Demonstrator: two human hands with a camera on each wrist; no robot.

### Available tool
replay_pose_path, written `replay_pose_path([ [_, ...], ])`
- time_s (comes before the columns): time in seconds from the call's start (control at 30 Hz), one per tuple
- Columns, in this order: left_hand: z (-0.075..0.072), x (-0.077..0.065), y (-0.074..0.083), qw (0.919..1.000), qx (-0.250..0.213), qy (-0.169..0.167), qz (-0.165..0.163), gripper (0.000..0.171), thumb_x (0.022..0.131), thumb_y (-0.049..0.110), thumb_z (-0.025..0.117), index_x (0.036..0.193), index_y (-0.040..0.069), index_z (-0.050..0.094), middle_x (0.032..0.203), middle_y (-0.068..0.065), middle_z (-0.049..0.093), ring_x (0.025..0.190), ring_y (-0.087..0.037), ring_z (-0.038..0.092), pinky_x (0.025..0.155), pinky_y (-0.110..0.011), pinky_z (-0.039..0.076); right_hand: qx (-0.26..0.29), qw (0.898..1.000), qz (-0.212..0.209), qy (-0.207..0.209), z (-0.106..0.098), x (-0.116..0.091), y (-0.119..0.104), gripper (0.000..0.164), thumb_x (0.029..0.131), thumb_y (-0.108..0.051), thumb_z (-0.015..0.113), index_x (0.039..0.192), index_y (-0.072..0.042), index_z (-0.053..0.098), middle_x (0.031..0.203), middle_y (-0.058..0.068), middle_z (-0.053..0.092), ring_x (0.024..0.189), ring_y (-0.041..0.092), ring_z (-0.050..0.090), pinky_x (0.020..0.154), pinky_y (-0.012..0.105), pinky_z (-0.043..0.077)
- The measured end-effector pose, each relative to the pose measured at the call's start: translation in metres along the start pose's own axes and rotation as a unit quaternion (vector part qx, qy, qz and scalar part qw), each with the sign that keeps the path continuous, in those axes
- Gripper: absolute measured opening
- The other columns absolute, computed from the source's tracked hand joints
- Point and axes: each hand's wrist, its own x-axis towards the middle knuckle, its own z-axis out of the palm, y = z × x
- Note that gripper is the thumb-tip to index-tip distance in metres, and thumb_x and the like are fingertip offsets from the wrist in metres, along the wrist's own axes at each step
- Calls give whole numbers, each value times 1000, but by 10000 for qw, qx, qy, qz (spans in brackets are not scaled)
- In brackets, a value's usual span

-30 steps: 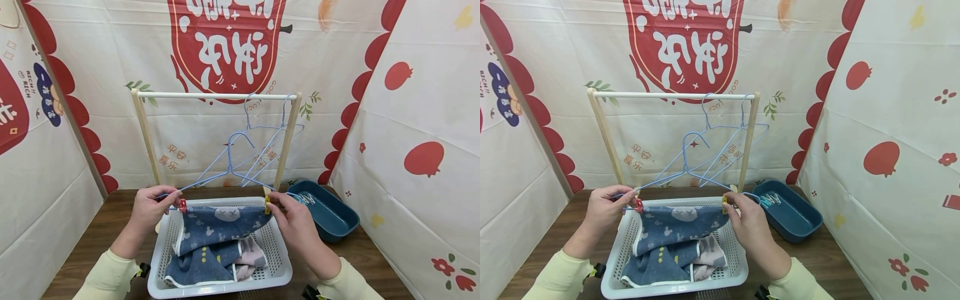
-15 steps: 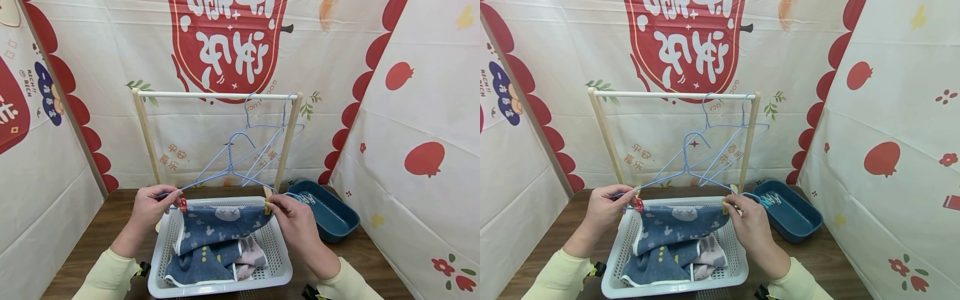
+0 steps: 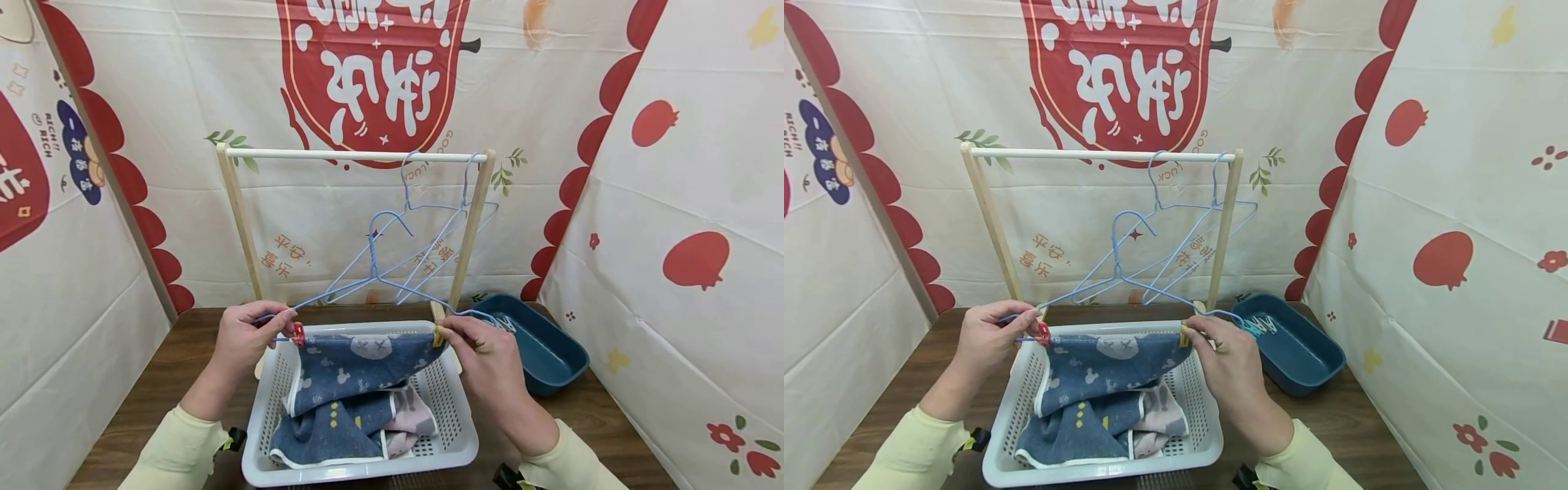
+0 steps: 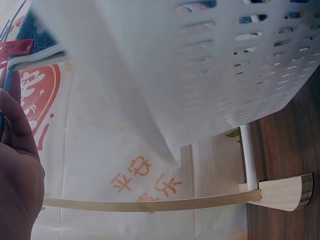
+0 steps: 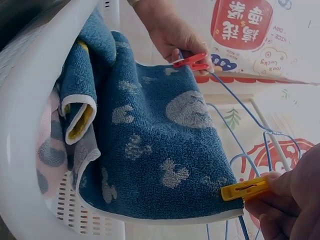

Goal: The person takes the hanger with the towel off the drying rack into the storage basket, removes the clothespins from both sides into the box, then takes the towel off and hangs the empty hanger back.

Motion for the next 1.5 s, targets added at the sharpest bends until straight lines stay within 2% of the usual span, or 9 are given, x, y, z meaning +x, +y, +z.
replay_pose_path([
  [0.3, -1, -1, -2, 10000, 6, 31, -25, 9, 97, -10, 78, 100, -3, 82, 81, -5, 77, 71, -12, 73, 53, -24, 57, 379, 9991, 185, 104, -3, 2, -1, 16, 95, -5, 87, 108, -14, 87, 105, -5, 83, 89, 13, 74, 77, 12, 58],
  [0.53, 0, -1, -3, 10000, -5, -11, 62, 9, 95, -12, 79, 99, -4, 81, 79, -8, 77, 69, -11, 73, 52, -22, 56, 353, 9988, 331, 73, -5, 2, -1, 17, 98, -9, 85, 111, -19, 88, 106, -6, 83, 81, 14, 68, 61, 19, 56],
  [0.8, 0, -1, -4, 10000, 30, 34, -13, 10, 96, -11, 79, 99, -2, 82, 79, -7, 77, 68, -12, 73, 51, -23, 56, 359, 9989, 303, 34, -5, 2, 0, 17, 100, -10, 84, 112, -20, 87, 107, -5, 82, 82, 14, 67, 61, 20, 58],
  [0.93, -1, -2, -4, 10000, 58, 33, -37, 10, 96, -11, 79, 99, -2, 82, 80, -8, 77, 68, -13, 73, 52, -23, 56, 303, 9992, 278, -14, -5, 2, 2, 17, 99, -8, 84, 113, -18, 86, 104, -5, 81, 80, 15, 65, 58, 22, 56],
  [1.13, 0, -1, -3, 10000, 49, 34, -28, 10, 96, -11, 79, 100, -2, 82, 80, -8, 77, 69, -13, 73, 52, -23, 56, 201, 9992, 307, -183, -6, 2, 4, 25, 98, -4, 84, 121, -12, 82, 101, -2, 77, 82, 16, 62, 63, 23, 59],
  [1.27, 0, -1, -4, 10000, 2, 42, 21, 11, 96, -13, 79, 98, -3, 82, 78, -7, 77, 67, -11, 73, 50, -22, 55, 453, 9977, 431, -270, -6, 1, 3, 26, 97, -2, 85, 122, -9, 80, 99, 0, 75, 81, 17, 63, 63, 24, 61],
  [1.5, 1, 1, -5, 9999, -96, 77, 63, 6, 96, -12, 78, 96, -6, 80, 75, -5, 76, 66, -8, 74, 48, -20, 52, 780, 9955, 524, -145, -8, 3, 6, 23, 98, 0, 84, 120, -7, 80, 96, 0, 79, 79, 13, 69, 62, 24, 58],
])
